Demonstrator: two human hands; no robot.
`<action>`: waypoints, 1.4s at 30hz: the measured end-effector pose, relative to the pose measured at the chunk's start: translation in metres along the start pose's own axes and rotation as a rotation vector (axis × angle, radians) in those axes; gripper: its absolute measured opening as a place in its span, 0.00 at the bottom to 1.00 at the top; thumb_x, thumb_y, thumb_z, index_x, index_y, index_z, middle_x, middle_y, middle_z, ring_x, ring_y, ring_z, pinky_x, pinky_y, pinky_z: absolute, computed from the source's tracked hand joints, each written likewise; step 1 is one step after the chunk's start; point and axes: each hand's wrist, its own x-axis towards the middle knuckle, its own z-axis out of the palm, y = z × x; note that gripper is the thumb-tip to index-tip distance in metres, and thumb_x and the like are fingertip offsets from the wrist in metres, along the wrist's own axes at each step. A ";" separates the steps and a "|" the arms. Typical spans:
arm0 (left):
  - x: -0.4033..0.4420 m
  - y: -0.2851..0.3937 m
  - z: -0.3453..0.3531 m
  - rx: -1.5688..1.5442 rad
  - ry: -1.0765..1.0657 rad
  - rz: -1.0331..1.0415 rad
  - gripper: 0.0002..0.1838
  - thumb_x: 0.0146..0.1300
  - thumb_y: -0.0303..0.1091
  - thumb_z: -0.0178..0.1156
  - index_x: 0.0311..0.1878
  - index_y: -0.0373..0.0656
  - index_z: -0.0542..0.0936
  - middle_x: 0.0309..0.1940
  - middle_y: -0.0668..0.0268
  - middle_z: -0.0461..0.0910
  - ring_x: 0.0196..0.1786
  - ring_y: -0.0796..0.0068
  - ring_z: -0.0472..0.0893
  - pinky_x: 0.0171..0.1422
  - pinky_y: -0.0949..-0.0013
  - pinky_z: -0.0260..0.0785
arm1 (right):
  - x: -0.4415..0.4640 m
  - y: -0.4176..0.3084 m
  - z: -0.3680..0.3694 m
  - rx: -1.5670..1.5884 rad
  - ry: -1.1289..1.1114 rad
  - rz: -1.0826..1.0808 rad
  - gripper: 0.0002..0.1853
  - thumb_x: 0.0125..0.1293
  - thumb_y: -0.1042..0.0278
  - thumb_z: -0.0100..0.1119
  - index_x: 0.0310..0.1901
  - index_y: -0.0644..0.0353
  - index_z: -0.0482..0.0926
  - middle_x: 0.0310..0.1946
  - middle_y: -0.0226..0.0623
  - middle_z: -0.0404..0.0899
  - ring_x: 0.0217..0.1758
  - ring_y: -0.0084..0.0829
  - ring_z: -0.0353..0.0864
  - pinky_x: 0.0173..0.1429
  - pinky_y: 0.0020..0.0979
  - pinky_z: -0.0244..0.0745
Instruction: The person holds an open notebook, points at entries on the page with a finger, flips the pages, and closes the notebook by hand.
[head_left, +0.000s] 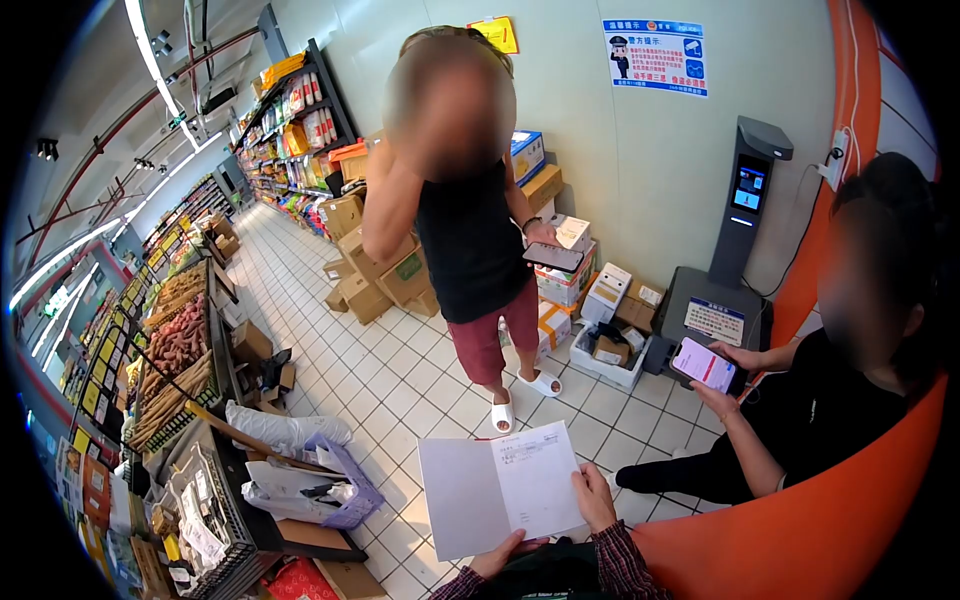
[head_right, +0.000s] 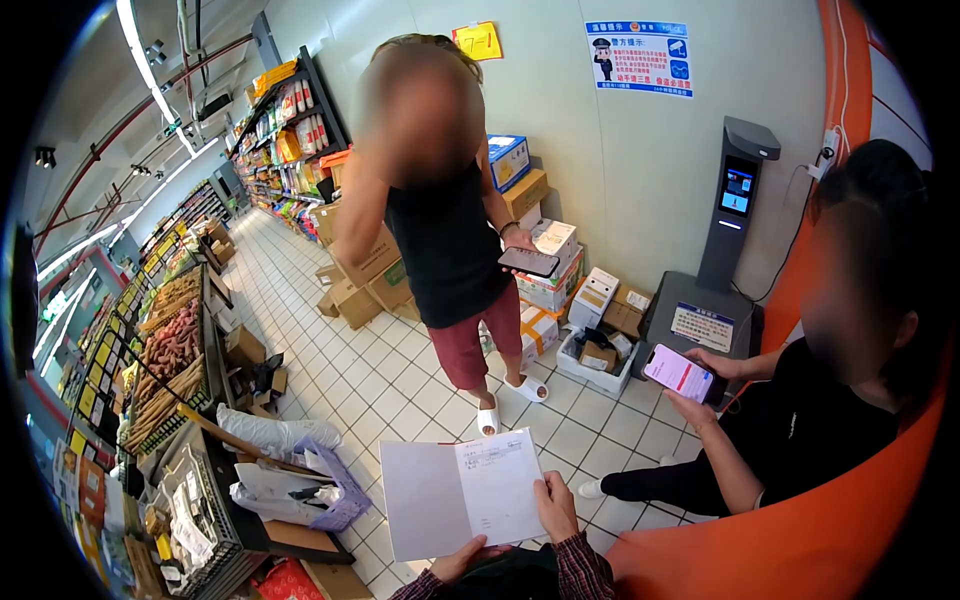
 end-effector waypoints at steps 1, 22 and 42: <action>0.000 0.000 0.000 0.000 -0.001 0.000 0.24 0.73 0.31 0.44 0.66 0.29 0.54 0.57 0.43 0.71 0.55 0.54 0.78 0.58 0.67 0.75 | 0.000 -0.001 0.000 0.000 0.001 0.000 0.14 0.66 0.62 0.49 0.39 0.68 0.72 0.24 0.40 0.75 0.27 0.28 0.73 0.34 0.31 0.68; -0.007 0.002 0.000 -0.013 0.008 0.056 0.21 0.73 0.33 0.46 0.62 0.27 0.63 0.53 0.48 0.75 0.54 0.59 0.79 0.57 0.70 0.74 | -0.004 -0.003 0.005 -0.055 -0.024 0.000 0.14 0.67 0.61 0.50 0.40 0.66 0.72 0.25 0.41 0.75 0.28 0.30 0.73 0.35 0.32 0.68; -0.015 -0.005 -0.005 -0.003 0.097 0.057 0.21 0.72 0.35 0.46 0.58 0.24 0.62 0.49 0.42 0.77 0.53 0.55 0.79 0.60 0.63 0.71 | -0.009 -0.024 0.010 -0.074 -0.063 0.029 0.15 0.67 0.58 0.48 0.42 0.65 0.72 0.28 0.43 0.77 0.32 0.34 0.77 0.39 0.33 0.70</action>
